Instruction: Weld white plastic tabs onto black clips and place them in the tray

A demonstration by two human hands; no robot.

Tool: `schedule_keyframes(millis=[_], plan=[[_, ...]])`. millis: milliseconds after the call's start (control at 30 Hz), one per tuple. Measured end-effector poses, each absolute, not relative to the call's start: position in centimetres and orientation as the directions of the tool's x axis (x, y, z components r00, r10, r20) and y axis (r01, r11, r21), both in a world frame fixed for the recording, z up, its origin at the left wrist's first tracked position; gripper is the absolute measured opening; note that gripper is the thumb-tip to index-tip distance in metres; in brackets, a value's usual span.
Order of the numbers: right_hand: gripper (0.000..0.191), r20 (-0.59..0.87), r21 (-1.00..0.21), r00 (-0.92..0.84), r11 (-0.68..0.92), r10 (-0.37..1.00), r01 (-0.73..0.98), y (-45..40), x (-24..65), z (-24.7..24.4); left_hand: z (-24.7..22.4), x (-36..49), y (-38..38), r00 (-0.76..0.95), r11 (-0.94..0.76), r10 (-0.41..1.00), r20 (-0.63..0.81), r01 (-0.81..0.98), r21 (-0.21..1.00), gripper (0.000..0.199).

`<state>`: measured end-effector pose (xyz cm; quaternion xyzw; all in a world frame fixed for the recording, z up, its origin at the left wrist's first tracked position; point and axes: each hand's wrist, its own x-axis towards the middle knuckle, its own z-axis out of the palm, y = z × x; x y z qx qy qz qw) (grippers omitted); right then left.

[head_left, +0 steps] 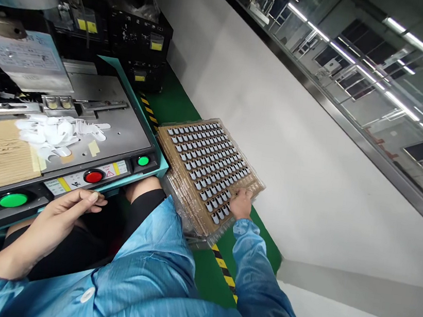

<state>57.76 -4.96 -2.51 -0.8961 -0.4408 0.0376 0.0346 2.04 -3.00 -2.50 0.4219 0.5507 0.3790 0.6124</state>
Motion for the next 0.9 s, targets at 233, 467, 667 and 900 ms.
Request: schedule_keyframes(millis=[233, 467, 667, 900], plan=[[0.046, -0.005, -0.017, 0.536, -0.536, 0.844, 0.844, -3.9, 58.9, -2.9, -2.4, 2.1, -2.9, 0.102, 0.367, 0.925, -0.366, 0.015, 0.93, 0.059], [0.045, -0.047, -0.021, 0.519, -0.52, 0.854, 0.854, -3.0, 58.6, -2.8, -2.1, 2.4, -2.8, 0.08, 0.343, 0.935, -0.345, 0.033, 0.939, 0.061], [0.043, 0.071, -0.122, 0.477, -0.467, 0.876, 0.876, -2.1, 56.3, -0.6, -1.9, 2.4, -2.6, 0.104, 0.207, 0.971, -0.215, 0.08, 0.975, 0.049], [0.037, 0.174, -0.438, 0.1, -0.014, 0.98, 0.899, 6.1, 44.8, 3.3, 0.9, 1.9, -1.1, 0.175, -0.185, 0.974, 0.143, 0.248, 0.951, 0.029]])
